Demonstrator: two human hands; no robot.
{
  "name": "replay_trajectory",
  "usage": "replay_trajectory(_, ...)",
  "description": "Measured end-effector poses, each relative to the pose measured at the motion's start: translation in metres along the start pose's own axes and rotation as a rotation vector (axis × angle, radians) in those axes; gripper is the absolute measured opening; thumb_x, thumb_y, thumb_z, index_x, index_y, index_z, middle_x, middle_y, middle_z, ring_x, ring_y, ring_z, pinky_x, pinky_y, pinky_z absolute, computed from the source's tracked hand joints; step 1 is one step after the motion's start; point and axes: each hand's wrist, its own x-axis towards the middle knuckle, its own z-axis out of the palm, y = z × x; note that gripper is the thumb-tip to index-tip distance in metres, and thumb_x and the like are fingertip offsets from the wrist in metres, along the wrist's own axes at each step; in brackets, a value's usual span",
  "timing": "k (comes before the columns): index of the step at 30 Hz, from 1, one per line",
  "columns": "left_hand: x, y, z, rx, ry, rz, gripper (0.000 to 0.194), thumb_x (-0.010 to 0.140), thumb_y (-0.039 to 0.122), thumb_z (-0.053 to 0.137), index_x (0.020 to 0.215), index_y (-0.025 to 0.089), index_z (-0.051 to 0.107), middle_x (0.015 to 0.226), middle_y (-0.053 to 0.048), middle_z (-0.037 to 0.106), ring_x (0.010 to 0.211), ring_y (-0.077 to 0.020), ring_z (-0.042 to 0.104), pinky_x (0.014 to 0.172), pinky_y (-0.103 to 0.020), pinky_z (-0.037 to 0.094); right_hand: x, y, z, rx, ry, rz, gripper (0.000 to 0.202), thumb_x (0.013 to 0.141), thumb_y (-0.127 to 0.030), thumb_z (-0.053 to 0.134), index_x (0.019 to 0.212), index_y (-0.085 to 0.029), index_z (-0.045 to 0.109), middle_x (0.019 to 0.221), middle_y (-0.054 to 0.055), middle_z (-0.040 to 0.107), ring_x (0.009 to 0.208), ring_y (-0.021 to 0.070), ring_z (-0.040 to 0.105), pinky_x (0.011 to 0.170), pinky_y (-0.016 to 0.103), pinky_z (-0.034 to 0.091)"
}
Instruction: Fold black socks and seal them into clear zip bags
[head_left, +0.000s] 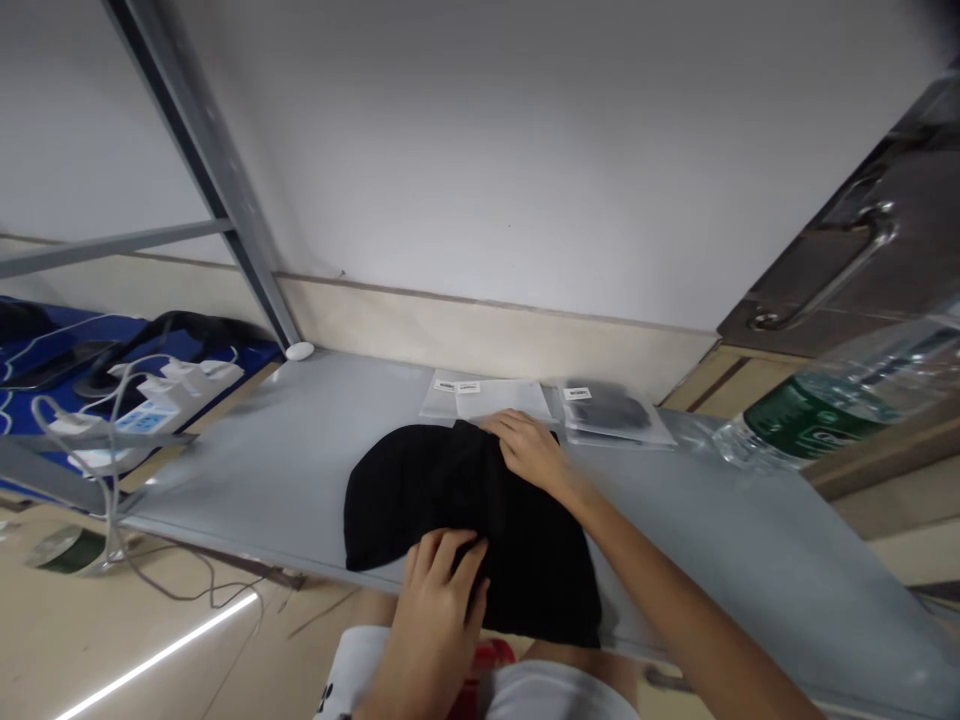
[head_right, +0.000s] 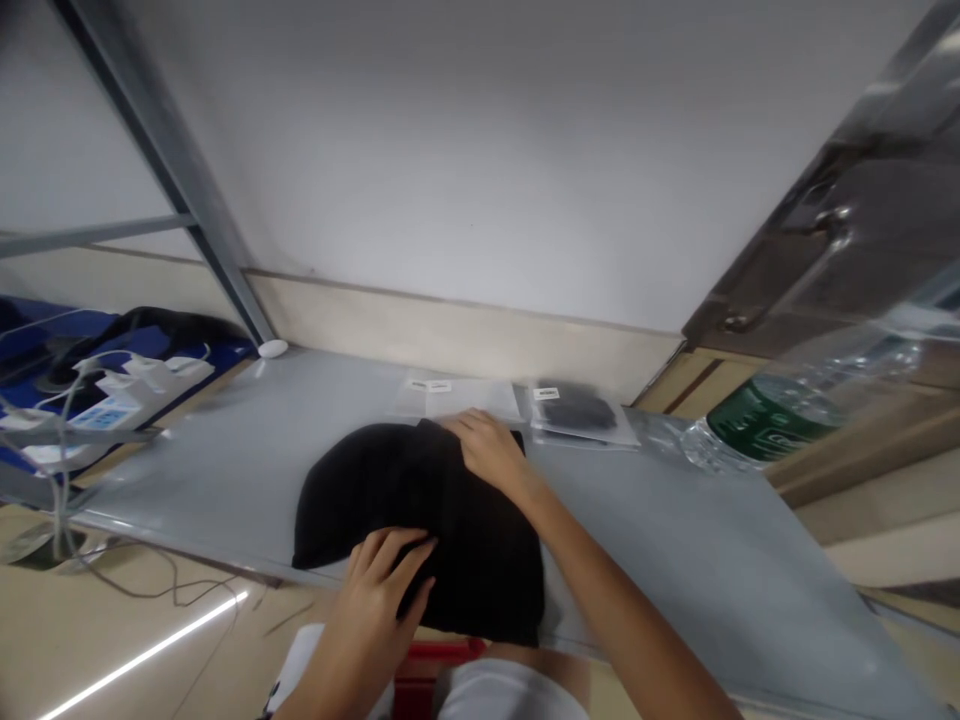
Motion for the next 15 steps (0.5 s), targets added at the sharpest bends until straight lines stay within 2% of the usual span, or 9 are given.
replay_trajectory(3,0.0,-0.006,-0.002,-0.011,-0.03,0.056,0.03,0.099,0.006,0.06,0.118,0.022,0.076,0.12,-0.01,0.074,0.107,-0.0305,0.068,0.09,-0.05,0.064,0.004,0.009,0.003,0.001,0.031,0.095,0.057,0.086,0.007,0.047,0.129,-0.02,0.073,0.122,0.01,0.079,0.116,0.0255,0.072,0.107,0.046,0.058)
replay_trajectory(7,0.002,-0.004,-0.01,-0.043,-0.041,0.095,0.03,0.1,0.007,0.058,0.122,0.02,0.075,0.12,-0.011,0.074,0.105,-0.0288,0.069,0.088,-0.046,0.066,0.017,0.014,0.012,0.028,0.001,0.079,0.059,0.088,0.008,0.047,0.13,-0.022,0.074,0.138,0.009,0.075,0.129,0.0249,0.069,0.114,0.047,0.055)
replay_trajectory(11,0.0,0.001,-0.011,-0.02,-0.038,0.127,0.033,0.1,0.011,0.062,0.13,0.019,0.072,0.126,-0.012,0.074,0.113,-0.0313,0.069,0.093,-0.049,0.066,0.03,0.011,0.018,0.031,-0.06,0.083,0.058,0.09,0.008,0.047,0.13,-0.021,0.076,0.143,0.01,0.073,0.132,0.0252,0.068,0.116,0.047,0.055)
replay_trajectory(15,-0.002,0.001,-0.009,0.025,-0.039,0.178,0.037,0.098,0.018,0.067,0.135,0.015,0.069,0.134,-0.013,0.074,0.127,-0.0359,0.066,0.099,-0.054,0.065,0.034,0.005,0.013,0.099,-0.086,0.134,0.055,0.091,0.007,0.045,0.125,-0.021,0.078,0.138,0.01,0.075,0.129,0.0247,0.07,0.113,0.045,0.057)
